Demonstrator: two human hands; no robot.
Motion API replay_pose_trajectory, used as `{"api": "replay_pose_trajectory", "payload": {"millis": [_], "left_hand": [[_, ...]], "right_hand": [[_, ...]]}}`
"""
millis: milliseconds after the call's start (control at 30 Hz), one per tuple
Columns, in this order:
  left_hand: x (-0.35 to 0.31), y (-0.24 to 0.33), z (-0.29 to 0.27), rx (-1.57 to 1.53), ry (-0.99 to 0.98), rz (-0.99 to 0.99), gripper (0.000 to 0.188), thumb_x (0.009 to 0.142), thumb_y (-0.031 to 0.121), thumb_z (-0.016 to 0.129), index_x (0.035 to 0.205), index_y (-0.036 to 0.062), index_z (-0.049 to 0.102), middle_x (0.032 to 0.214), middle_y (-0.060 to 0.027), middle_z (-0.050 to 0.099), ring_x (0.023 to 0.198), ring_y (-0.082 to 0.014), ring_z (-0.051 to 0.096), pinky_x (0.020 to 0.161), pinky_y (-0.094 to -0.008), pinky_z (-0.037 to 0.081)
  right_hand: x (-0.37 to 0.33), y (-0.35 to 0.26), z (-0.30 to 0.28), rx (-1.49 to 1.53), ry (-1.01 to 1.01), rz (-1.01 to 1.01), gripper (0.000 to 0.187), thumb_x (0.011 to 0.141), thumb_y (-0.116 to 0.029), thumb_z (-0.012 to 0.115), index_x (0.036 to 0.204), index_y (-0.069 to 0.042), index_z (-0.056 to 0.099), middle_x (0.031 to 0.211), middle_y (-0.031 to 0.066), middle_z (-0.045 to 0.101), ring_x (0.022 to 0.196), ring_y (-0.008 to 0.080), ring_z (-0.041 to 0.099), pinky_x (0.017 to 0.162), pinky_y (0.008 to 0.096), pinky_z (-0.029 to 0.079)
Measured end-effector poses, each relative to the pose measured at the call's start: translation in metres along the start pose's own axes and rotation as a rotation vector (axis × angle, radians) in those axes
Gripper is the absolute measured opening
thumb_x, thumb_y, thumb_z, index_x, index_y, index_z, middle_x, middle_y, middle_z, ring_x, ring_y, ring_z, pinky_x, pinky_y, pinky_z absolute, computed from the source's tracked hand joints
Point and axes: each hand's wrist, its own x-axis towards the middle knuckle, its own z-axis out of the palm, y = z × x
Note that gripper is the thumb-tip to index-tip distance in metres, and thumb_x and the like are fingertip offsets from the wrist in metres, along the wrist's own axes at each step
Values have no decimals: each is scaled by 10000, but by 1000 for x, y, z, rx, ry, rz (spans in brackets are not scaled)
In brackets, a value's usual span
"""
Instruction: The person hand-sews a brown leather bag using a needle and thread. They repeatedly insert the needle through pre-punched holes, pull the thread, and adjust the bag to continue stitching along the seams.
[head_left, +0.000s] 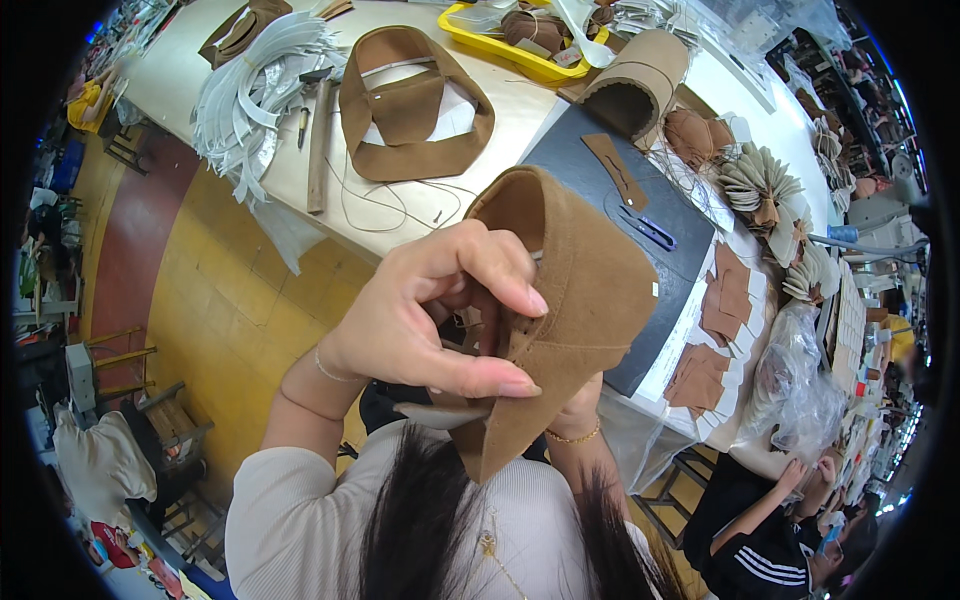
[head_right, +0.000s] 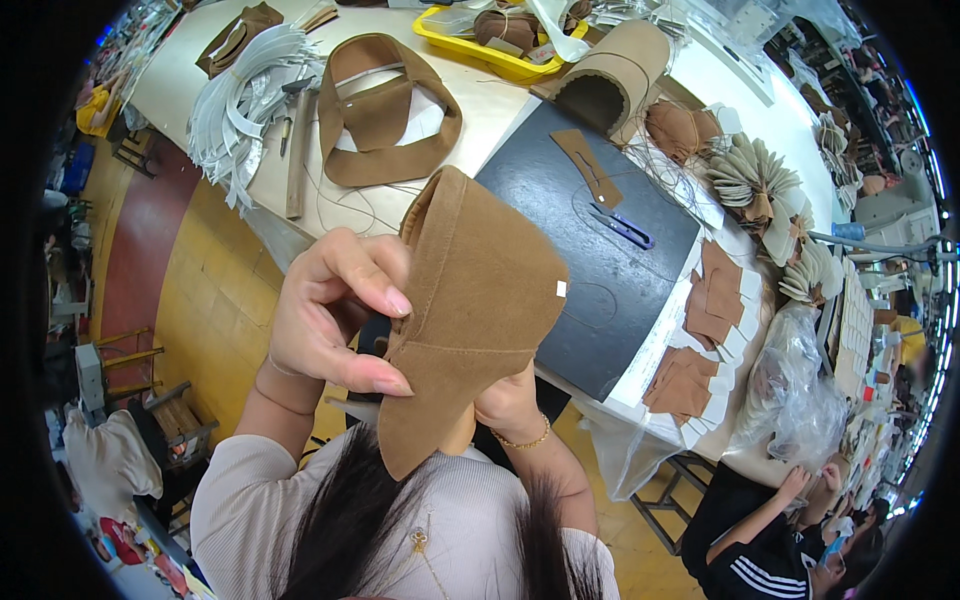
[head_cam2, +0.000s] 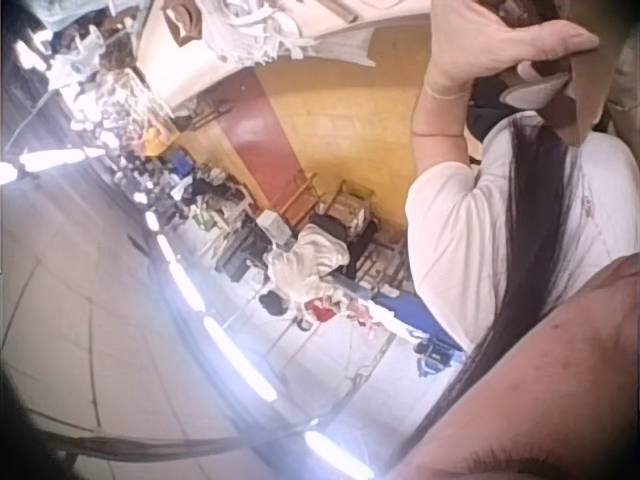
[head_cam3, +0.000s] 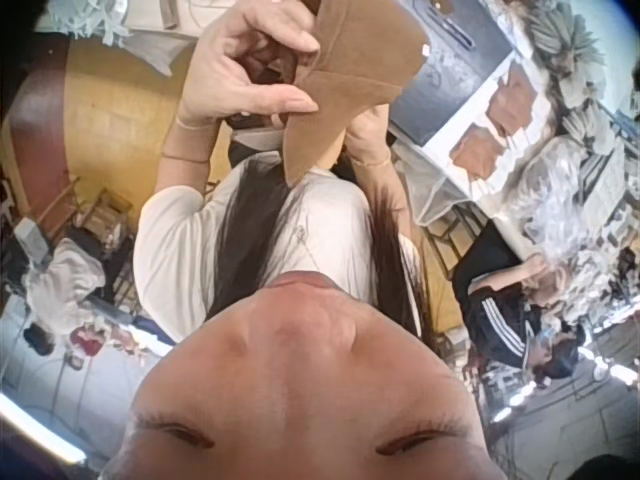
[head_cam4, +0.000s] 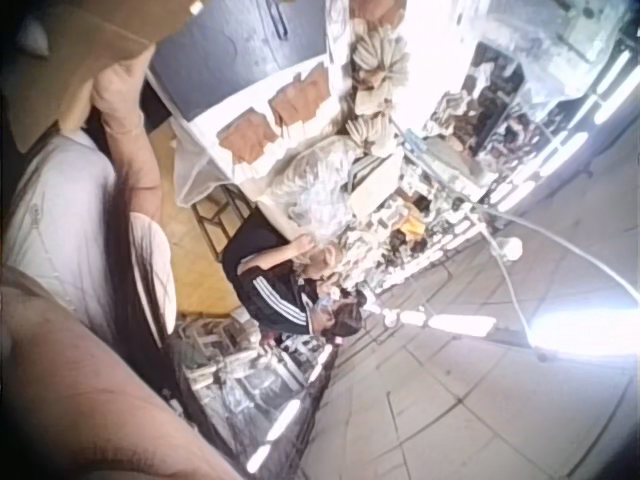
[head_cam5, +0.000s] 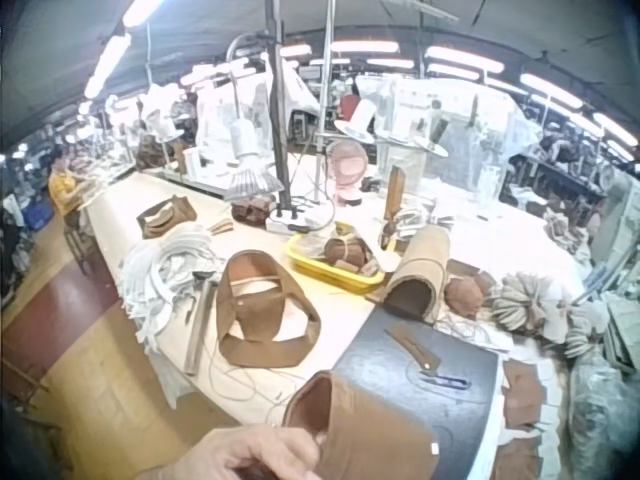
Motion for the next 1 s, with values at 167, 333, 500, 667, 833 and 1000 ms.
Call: {"api": "replay_pose_trajectory", "payload": {"millis": [167,333,500,667,833,1000], "left_hand": [[2,-3,2,66,-15,84,452,670,-32,835,1027,68,577,984,-41,529,894,-101,537,739,-223,444],[3,-2,4,105,-3,102,457,671,-28,836,1039,66,581,993,-43,530,884,-94,539,719,-216,445],[4,1,2,182,-17,68,450,683,-24,829,1050,60,583,1018,-46,537,903,-95,547,712,-209,450],[2,-3,-1,66,4,-48,434,691,-45,807,1044,53,576,1025,-50,538,922,-99,555,717,-206,454],[14,-30,-7,-519,72,165,388,717,-4,784,1034,56,567,1061,-76,556,915,-138,578,717,-261,485],[18,-38,-19,-720,-154,342,376,721,10,782,1035,51,581,1046,-76,561,900,-140,580,706,-263,485]], "right_hand": [[1,-1,1,16,-20,-30,545,917,-334,543,1313,27,439,1100,200,588,902,276,627,730,379,543],[3,-3,-1,31,2,-9,535,917,-350,534,1286,30,453,1073,204,591,876,280,629,723,378,541],[1,-4,-4,4,58,-13,544,926,-365,527,1293,28,449,1090,191,589,908,277,630,760,388,548],[2,-10,2,-200,84,-181,535,884,-246,642,1307,16,444,1156,145,592,941,256,634,854,381,540],[15,-56,24,-675,-45,-365,277,736,6,707,1012,-15,687,874,98,587,816,199,617,720,319,505],[14,-79,73,-991,-178,-513,347,669,3,753,1010,-49,721,680,42,471,506,128,467,466,244,383]]}}
